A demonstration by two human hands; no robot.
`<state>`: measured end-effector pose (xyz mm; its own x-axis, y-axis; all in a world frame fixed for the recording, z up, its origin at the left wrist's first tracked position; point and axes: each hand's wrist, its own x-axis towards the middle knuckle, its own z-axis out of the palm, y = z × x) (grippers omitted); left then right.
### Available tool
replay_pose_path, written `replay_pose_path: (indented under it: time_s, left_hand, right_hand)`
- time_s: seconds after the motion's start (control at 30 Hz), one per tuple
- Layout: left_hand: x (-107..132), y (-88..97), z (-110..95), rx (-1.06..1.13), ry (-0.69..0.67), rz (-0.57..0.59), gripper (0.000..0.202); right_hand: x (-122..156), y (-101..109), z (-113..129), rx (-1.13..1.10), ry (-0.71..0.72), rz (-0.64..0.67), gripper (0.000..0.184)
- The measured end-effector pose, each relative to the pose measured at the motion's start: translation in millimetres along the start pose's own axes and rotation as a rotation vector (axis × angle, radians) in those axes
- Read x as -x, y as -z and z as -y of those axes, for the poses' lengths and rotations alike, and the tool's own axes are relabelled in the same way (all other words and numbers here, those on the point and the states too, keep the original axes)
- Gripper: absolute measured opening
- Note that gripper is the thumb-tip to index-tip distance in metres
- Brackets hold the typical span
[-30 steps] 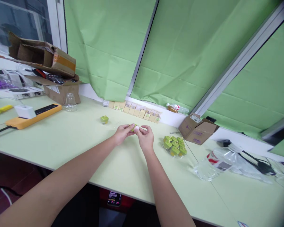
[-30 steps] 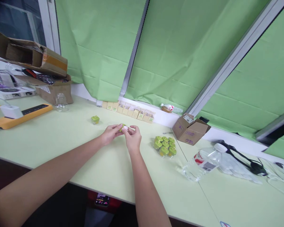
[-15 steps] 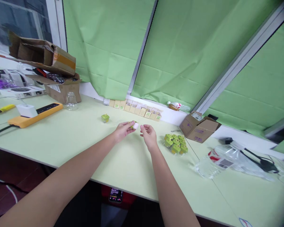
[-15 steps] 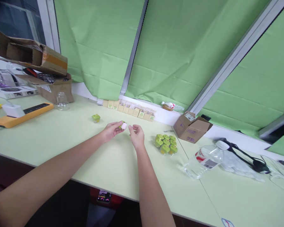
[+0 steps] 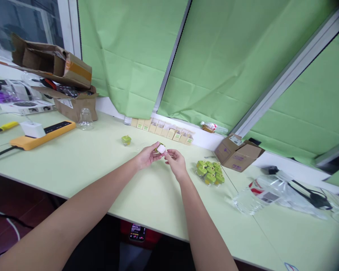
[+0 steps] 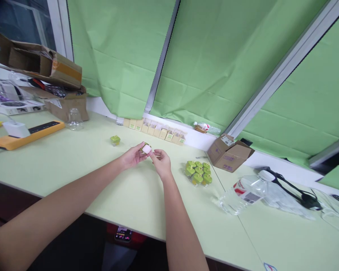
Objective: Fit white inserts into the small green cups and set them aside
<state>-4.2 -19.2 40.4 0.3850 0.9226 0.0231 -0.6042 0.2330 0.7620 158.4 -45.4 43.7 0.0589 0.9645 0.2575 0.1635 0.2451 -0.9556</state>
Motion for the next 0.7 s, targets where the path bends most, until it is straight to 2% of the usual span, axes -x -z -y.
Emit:
replay_pose_path:
  time_s: [0.17, 0.37, 0.47, 0.63, 0.7]
  left_hand:
    - [4.3, -4.1, 2.9, -0.122, 0.023, 0.057, 0.034]
    - [1.0, -0.6, 4.2, -0.144, -0.063, -0.017, 0.034]
    - [-2.1, 4.5, 6.5, -0.239, -0.111, -0.061, 0.039]
    - [-2.9, 5.2, 11.5, -0.532, -0.246, -0.123, 0.048]
    - [-3.1, 4.4, 13.2, -0.616, -0.282, -0.095, 0.049]
  right_hand:
    - [-0.8, -1.1, -2.9, 0.035, -0.015, -0.032, 0.036]
    - [-1.7, -1.5, -3.0, -0.012, -0.115, -0.033, 0.029]
    - [0.1, -1.0, 2.7, -0.069, -0.183, -0.009, 0.033]
    - [5.6, -2.7, 11.8, -0.119, -0.304, 0.076, 0.044]
    - [7.0, -3.8, 12.1, -0.122, -0.304, 0.090, 0.043]
